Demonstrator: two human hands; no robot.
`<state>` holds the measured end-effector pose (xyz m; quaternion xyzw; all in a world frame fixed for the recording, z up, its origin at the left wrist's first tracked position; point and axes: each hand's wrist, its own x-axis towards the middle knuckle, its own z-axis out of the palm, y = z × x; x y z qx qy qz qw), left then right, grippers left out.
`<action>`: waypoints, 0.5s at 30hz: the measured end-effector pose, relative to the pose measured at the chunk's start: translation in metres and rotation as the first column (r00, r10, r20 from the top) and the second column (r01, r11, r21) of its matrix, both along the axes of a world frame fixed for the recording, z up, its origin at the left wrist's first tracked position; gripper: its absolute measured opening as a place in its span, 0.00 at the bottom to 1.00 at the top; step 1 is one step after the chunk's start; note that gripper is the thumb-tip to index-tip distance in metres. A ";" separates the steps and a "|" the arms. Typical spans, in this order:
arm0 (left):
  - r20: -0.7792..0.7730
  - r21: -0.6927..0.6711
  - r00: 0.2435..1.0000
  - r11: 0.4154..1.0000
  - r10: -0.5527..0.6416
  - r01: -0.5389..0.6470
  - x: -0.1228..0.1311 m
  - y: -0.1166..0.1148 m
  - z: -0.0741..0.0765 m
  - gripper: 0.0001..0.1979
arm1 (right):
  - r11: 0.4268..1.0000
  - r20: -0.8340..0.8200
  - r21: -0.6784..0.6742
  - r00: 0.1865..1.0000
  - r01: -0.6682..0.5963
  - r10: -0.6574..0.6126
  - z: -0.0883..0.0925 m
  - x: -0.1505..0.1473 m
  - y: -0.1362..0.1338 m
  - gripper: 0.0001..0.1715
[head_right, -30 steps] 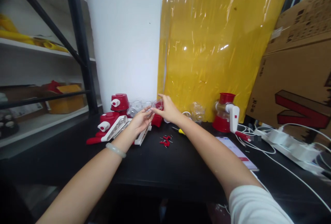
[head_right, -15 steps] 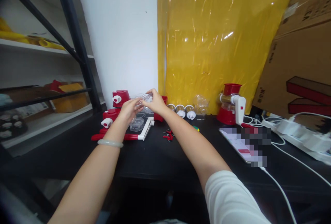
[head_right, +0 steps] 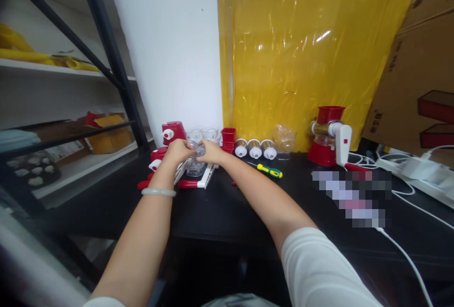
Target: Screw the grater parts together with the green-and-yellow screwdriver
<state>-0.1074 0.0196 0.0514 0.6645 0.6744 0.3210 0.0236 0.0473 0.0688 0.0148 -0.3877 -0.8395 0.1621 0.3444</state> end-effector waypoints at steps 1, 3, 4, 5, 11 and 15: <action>-0.050 -0.024 0.999 1.000 0.004 -0.006 0.000 -0.001 0.000 0.11 | 1.000 0.015 -0.018 1.000 -0.009 0.010 -0.002 -0.003 0.000 0.38; -0.117 -0.057 0.993 0.998 0.008 -0.015 -0.002 -0.001 -0.001 0.16 | 0.998 0.046 -0.048 0.998 -0.031 0.033 -0.004 -0.007 0.000 0.41; -0.135 -0.063 0.991 0.998 0.010 -0.018 -0.002 0.000 -0.002 0.18 | 0.998 0.056 -0.056 0.998 -0.040 0.043 -0.005 -0.010 0.000 0.43; -0.147 -0.062 0.989 0.998 0.013 -0.022 -0.003 0.000 -0.003 0.19 | 0.997 0.064 -0.061 0.997 -0.045 0.049 -0.006 -0.012 0.000 0.44; -0.191 -0.061 0.981 0.997 0.034 -0.046 -0.004 0.003 -0.007 0.17 | 0.997 0.092 -0.052 0.993 -0.064 0.069 -0.010 -0.021 0.004 0.45; -0.189 -0.076 0.981 0.995 0.042 -0.057 -0.003 0.006 -0.010 0.14 | 0.994 0.048 -0.053 0.994 -0.092 0.094 -0.016 -0.024 0.006 0.43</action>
